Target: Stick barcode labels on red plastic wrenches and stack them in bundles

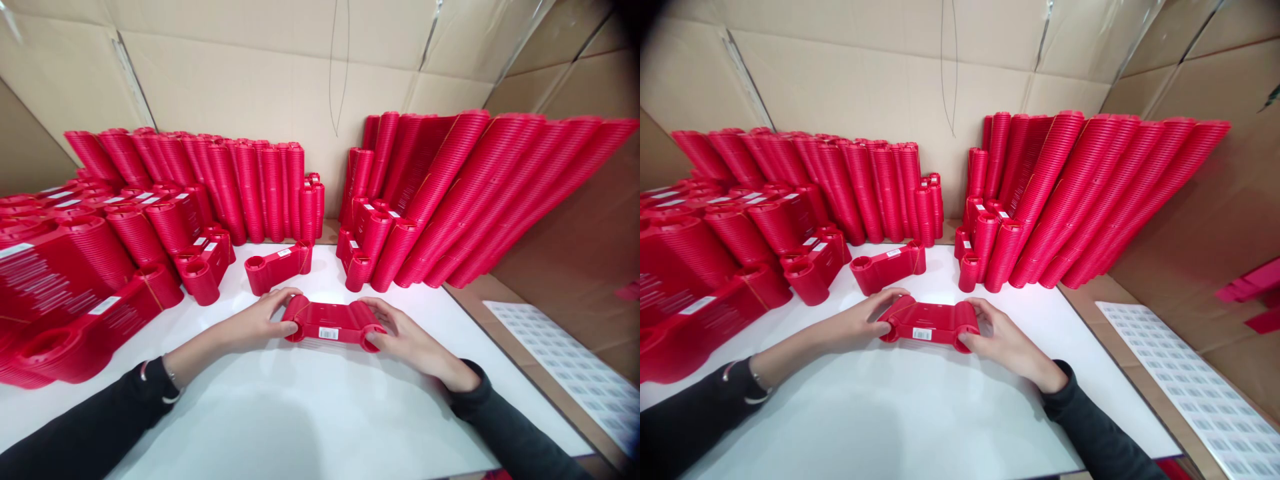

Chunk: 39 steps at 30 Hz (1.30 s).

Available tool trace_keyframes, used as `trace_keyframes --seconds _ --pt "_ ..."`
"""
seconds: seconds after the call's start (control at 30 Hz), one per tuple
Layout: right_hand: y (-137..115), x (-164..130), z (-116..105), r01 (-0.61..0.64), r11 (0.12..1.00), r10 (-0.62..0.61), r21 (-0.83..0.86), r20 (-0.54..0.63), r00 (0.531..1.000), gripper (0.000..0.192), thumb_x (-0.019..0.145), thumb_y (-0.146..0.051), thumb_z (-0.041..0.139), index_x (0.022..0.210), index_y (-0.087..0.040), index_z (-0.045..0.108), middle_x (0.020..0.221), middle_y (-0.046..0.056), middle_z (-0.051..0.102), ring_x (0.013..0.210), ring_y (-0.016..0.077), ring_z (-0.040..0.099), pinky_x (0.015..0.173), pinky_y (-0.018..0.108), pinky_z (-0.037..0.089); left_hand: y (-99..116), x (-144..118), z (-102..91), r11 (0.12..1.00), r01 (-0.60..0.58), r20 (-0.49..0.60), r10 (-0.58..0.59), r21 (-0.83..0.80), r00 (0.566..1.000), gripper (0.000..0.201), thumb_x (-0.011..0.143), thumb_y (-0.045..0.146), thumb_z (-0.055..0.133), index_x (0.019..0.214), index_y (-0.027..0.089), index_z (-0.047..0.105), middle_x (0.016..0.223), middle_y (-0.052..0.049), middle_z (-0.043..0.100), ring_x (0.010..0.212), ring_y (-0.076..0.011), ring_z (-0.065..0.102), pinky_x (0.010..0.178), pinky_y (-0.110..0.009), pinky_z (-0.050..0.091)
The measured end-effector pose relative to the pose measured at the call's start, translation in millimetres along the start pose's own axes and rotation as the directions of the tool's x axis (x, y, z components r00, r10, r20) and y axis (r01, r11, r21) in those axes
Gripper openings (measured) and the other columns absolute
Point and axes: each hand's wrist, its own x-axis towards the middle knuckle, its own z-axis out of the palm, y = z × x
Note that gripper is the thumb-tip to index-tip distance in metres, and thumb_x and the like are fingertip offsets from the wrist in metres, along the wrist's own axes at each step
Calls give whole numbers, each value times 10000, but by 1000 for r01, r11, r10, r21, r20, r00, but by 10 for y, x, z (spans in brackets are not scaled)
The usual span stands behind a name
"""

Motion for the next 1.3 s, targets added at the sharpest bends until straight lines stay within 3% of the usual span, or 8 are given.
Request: trace_keyframes --seconds 0.23,0.33,0.43,0.57,0.7,1.0,1.17,1.3 --pt "33 1 -7 22 995 -17 95 -49 999 541 797 -345 623 1269 -178 416 1189 125 587 1116 263 567 957 424 468 12 -29 3 999 41 3 -41 25 999 599 748 381 615 1295 227 425 1348 -81 471 1250 -314 428 1072 -467 329" --pt "-65 18 -40 97 992 -82 83 -171 982 624 797 -364 626 1337 -218 350 1308 135 497 1154 267 543 942 422 485 14 -40 28 999 20 17 -21 41 1000 865 692 509 695 1415 248 298 1499 -119 280 1366 -368 264 1111 -536 244" --pt "-318 88 -74 214 975 -220 -52 -249 943 731 772 -347 670 1391 -247 294 1370 123 424 1168 266 523 972 428 460 136 -40 42 996 -93 -78 92 -13 993 1080 648 594 722 1479 252 123 1562 -122 120 1419 -358 141 1139 -544 188" --pt "-770 292 -38 252 910 -295 -329 -88 951 1017 678 -333 759 1489 -257 150 1374 111 424 1188 290 494 997 428 428 450 -30 -6 956 -293 -230 285 -1 930 1079 693 556 722 1485 286 41 1572 -99 95 1428 -333 143 1151 -521 195" --pt "-989 539 159 331 847 -309 -415 121 943 1144 669 -317 747 1515 -187 -12 1366 153 438 1216 315 463 967 437 443 572 -39 -122 948 -319 -190 315 6 930 1044 715 466 741 1480 301 50 1571 -83 105 1427 -307 169 1158 -491 215" --pt "-634 636 565 451 850 -395 -270 239 887 1188 660 -337 770 1508 -243 -57 1526 148 173 1381 303 260 1068 422 349 143 -221 -151 990 -141 -52 140 -19 989 1073 658 439 781 1473 264 106 1541 -143 181 1371 -327 303 1113 -498 302" --pt "-430 429 274 349 897 -276 -272 270 922 1038 715 -360 736 1511 -271 74 1543 111 188 1397 291 240 1109 452 288 88 -253 -37 993 -114 -54 116 28 992 926 729 384 716 1465 248 171 1483 -117 293 1341 -275 359 1122 -422 318" --pt "-92 304 -47 260 880 -181 -397 225 957 1071 631 -423 797 1498 -236 196 1529 128 235 1392 308 248 1133 460 243 -44 -249 -5 993 -35 -34 39 108 999 990 717 400 710 1489 242 109 1540 -117 182 1408 -310 216 1158 -459 226"
